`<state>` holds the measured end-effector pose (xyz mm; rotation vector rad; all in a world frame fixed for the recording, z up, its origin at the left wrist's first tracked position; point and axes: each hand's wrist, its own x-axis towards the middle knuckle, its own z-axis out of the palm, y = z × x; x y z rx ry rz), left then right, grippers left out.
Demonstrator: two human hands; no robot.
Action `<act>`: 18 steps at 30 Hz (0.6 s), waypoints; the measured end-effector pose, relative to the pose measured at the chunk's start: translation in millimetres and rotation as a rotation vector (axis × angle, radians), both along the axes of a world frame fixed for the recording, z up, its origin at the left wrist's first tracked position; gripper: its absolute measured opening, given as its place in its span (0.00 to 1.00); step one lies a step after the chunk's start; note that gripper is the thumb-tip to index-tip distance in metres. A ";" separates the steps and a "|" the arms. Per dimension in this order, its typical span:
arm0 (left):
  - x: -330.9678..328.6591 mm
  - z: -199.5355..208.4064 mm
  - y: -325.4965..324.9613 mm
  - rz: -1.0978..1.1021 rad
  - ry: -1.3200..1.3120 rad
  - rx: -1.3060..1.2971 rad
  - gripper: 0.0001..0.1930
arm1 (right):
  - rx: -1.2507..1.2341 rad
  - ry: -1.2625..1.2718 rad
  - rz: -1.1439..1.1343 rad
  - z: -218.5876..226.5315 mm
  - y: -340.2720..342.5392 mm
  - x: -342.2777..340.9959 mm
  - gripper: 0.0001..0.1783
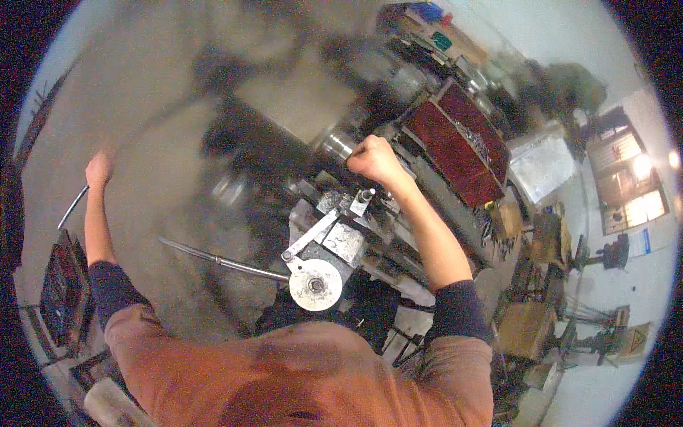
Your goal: The person operates a metal lathe, repeatedly loading small metal rods into the chuck, machining them, and removing the finished pieces. The person places the finished parts into a nearby container and continues the cycle with new rods.
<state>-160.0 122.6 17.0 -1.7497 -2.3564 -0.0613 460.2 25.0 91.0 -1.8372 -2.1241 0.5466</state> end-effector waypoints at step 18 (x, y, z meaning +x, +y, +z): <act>211.6 -210.4 14.9 -0.813 0.197 -0.293 0.17 | 0.252 0.009 -0.641 -2.5 -282.8 199.0 0.17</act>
